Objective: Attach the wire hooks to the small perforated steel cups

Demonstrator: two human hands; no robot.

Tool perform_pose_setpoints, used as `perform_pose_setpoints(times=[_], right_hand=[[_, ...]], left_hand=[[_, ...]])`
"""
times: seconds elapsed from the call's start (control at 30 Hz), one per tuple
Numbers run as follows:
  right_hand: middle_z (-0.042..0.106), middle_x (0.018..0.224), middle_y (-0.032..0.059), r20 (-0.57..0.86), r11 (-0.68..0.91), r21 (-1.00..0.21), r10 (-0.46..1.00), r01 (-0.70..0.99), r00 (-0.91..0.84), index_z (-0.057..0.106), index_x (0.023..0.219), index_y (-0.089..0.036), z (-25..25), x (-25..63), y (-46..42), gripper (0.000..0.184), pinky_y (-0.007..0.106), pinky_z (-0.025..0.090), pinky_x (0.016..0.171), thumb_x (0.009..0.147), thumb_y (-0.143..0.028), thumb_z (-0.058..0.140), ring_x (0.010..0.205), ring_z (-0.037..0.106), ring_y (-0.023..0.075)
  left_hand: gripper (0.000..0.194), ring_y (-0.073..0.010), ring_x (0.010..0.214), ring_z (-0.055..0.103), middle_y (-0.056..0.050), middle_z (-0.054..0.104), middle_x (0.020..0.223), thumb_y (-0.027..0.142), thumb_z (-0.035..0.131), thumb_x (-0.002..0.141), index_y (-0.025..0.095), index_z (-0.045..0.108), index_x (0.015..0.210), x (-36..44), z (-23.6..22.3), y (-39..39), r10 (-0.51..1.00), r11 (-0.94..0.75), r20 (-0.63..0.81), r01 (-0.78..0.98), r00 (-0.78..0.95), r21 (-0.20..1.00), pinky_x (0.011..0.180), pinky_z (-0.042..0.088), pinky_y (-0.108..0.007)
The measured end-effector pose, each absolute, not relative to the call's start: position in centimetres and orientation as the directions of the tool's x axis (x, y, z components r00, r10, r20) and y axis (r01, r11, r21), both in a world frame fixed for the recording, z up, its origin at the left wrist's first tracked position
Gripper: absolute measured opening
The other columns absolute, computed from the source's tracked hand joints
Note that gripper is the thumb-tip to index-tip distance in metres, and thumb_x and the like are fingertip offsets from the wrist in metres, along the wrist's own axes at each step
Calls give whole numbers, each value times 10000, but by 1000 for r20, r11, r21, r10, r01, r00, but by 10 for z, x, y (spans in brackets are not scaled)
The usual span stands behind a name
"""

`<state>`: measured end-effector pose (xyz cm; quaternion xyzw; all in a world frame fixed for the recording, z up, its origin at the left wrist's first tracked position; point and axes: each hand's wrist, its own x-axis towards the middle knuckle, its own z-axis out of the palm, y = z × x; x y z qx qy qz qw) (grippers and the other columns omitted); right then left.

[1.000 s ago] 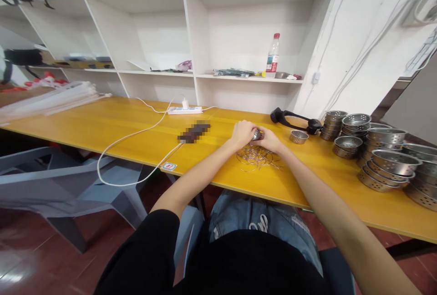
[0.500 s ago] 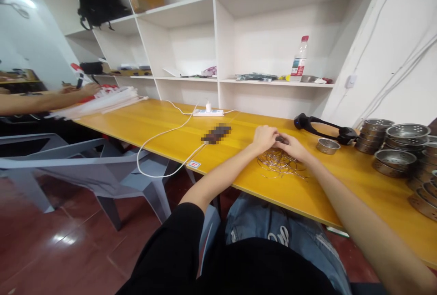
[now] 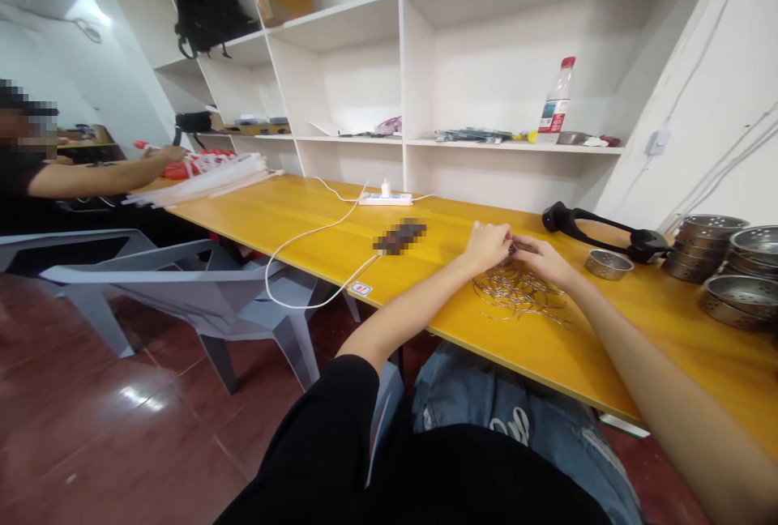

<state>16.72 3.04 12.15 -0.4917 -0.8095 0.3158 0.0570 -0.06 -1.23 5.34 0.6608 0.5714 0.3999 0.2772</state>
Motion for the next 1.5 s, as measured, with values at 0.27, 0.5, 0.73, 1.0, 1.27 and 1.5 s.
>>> perform_pose_setpoints(times=[0.27, 0.5, 0.73, 1.0, 1.27, 1.5], right_hand=[[772, 1060, 128, 23, 460, -339, 876, 821, -482, 835, 974, -185, 125, 170, 30, 271, 439, 615, 924, 863, -417, 747, 988, 730, 296], [763, 962, 100, 47, 430, -296, 898, 853, -437, 820, 881, -203, 125, 164, 24, 178, 419, 581, 926, 846, -376, 804, 865, 696, 256], [776, 792, 77, 10, 325, -360, 939, 874, -344, 789, 827, -189, 128, 164, 22, 144, 402, 602, 874, 833, -330, 762, 798, 718, 257], [766, 725, 86, -66, 86, -684, 982, 724, -179, 716, 802, -191, 131, 160, 22, 254, 370, 653, 687, 751, -335, 919, 657, 739, 238], [806, 856, 117, -74, 31, -796, 986, 604, -148, 739, 866, -183, 133, 158, 21, 417, 379, 683, 721, 657, -424, 1008, 712, 770, 241], [763, 735, 89, -55, 77, -751, 983, 655, -177, 751, 820, -181, 132, 157, 22, 472, 385, 674, 737, 650, -551, 988, 681, 730, 223]], left_hand=[[177, -258, 1131, 727, -49, 825, 1126, 302, 597, 1045, 218, 744, 1096, -5, 57, -17, 973, -210, 231, 474, 15, 855, 1111, 442, -445], [189, -236, 1123, 722, -55, 825, 1154, 290, 611, 1033, 211, 775, 1084, -6, 52, -18, 963, -261, 269, 370, 30, 892, 1099, 470, -395], [337, -225, 1115, 710, -89, 795, 1206, 442, 667, 1012, 189, 742, 1224, -8, 44, -11, 959, -284, 281, 243, 48, 928, 1048, 522, -356], [1014, -321, 1334, 650, -186, 666, 1461, 540, 954, 711, 132, 515, 1529, -16, 22, -6, 955, -163, 100, 214, 278, 963, 1123, 517, -402], [959, -304, 1284, 682, -137, 722, 1375, 303, 957, 681, 145, 508, 1513, -11, 31, -9, 948, -257, 206, 203, 242, 945, 1120, 529, -405], [956, -341, 1357, 653, -167, 682, 1463, 325, 953, 687, 168, 506, 1517, -15, 35, -12, 940, -297, 236, 248, 246, 922, 1139, 526, -434]])
